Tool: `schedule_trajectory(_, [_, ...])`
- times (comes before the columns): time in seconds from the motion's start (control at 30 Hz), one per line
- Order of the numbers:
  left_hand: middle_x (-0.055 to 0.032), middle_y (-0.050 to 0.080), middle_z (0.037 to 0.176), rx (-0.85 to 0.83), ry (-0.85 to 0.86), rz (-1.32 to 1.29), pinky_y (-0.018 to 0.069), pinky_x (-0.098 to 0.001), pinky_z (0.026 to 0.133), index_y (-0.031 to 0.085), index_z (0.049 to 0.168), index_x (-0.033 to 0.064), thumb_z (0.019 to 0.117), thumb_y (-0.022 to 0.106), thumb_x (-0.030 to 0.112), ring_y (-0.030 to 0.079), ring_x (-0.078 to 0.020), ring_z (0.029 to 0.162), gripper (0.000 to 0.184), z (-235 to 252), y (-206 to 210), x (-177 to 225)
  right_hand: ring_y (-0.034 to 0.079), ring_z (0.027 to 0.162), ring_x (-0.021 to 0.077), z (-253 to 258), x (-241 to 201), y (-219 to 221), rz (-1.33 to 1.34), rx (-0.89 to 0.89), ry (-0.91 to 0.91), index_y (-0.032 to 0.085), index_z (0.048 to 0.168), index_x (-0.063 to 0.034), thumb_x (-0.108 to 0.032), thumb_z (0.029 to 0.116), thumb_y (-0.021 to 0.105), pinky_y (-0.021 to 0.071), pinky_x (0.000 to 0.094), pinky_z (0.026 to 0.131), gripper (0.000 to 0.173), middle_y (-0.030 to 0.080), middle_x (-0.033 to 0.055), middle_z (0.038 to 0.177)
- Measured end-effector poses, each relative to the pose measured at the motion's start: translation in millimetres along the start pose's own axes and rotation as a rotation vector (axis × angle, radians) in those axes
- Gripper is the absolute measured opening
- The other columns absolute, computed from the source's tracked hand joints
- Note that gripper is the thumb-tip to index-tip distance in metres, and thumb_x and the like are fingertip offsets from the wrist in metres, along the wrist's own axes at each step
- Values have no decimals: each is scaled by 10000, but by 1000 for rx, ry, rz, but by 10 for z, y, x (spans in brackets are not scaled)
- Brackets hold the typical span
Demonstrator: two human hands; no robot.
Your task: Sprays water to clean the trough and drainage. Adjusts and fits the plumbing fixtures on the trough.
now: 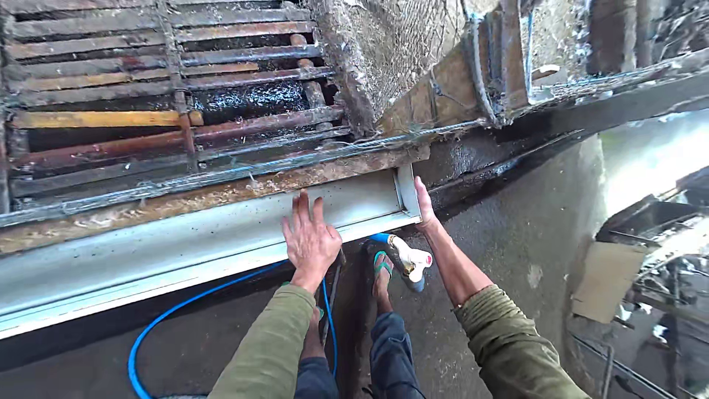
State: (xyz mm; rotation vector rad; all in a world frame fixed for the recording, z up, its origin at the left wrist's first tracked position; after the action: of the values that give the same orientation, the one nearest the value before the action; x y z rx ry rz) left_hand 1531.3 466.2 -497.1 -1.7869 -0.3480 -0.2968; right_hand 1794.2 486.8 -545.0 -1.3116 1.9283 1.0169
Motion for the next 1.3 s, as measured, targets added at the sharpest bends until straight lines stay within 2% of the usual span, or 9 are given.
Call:
schedule_trajectory(0.1, [-241, 392, 1596, -14, -24, 1, 297, -672, 1127, 606, 1367, 40, 861, 489, 203, 367, -439, 1481, 545, 20, -12, 14, 714, 889, 90, 47, -59, -23, -70, 29, 26, 597, 1190, -131, -540, 1046, 255, 609, 324, 798, 553, 741, -9, 938])
schedule_trajectory(0.33, [-201, 392, 1610, -23, -63, 1, 335, -638, 1111, 609, 1366, 55, 875, 503, 180, 392, -407, 1474, 518, 16, 0, 36, 706, 942, 101, 14, -28, -19, -99, 73, 23, 561, 1291, -119, -556, 1068, 172, 605, 337, 829, 626, 731, 11, 1012])
schedule_trajectory(0.5, [-229, 426, 1578, 7, -62, 6, 366, -630, 1093, 605, 1353, 23, 879, 483, 194, 441, -437, 1431, 518, 36, 10, 32, 663, 1176, 200, 68, 67, -3, 117, 96, 63, 391, 1579, -179, -710, 981, -66, 562, 427, 973, 921, 670, 100, 1341])
schedule_trajectory(0.67, [-250, 459, 1541, 7, -60, 4, 382, -634, 1076, 577, 1376, 4, 905, 471, 231, 461, -453, 1402, 534, -1, -18, 21, 334, 1528, 220, 77, 202, -164, -60, 302, 15, 218, 1641, -92, -483, 1104, 75, 307, 424, 1240, 679, 302, 127, 1676])
schedule_trajectory(0.77, [-263, 479, 1515, -9, -112, -48, 369, -624, 1114, 531, 1420, -10, 961, 492, 242, 464, -448, 1400, 526, -15, -110, 31, 415, 1477, 278, -318, -166, -186, -328, 424, -91, 348, 1574, -15, -299, 1121, 297, 340, 453, 1218, 538, 404, 198, 1604])
schedule_trajectory(0.87, [-305, 475, 1495, 133, 17, -191, 312, -639, 1161, 523, 1385, -81, 952, 496, 169, 424, -484, 1417, 501, -148, -97, -16, 550, 1349, 273, -1191, -485, -50, -457, 53, -514, 504, 1418, 98, -495, 1047, 385, 481, 441, 1108, 710, 527, 260, 1474])
schedule_trajectory(1.03, [-356, 588, 1308, 199, 327, -345, 427, -604, 1091, 609, 1222, -140, 850, 564, 47, 539, -519, 1282, 419, -917, 200, 491, 660, 1198, 292, -1786, -410, 275, -806, -79, -930, 765, 1098, -39, -301, 958, 715, 531, 381, 1054, 301, 715, 191, 1199])
schedule_trajectory(1.2, [-294, 579, 1380, 147, 201, -564, 347, -606, 1155, 579, 1293, -112, 861, 676, 182, 499, -456, 1355, 531, -1109, 610, 911, 658, 702, 208, -1880, -489, 297, -978, 223, -699, 698, 773, -26, -254, 949, 666, 569, 330, 636, 290, 651, 104, 758])
schedule_trajectory(1.3, [-229, 696, 1140, 88, 139, -620, 419, -557, 1111, 667, 1052, -78, 814, 696, 102, 629, -390, 1189, 300, -998, 743, 985, 596, 637, 183, -1974, -467, 279, -958, 337, -510, 599, 703, -13, -235, 988, 605, 511, 332, 576, 361, 588, 103, 731])
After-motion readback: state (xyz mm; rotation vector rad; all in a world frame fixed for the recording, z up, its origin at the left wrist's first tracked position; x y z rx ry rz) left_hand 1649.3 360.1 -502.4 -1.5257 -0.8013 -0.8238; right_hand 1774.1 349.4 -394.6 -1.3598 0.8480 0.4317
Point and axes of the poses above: each hand's wrist, its own z-axis towards the middle knuckle, its own y-axis out of the palm, x = y × z, the point moved 3 cm from there along z, towards the middle knuckle
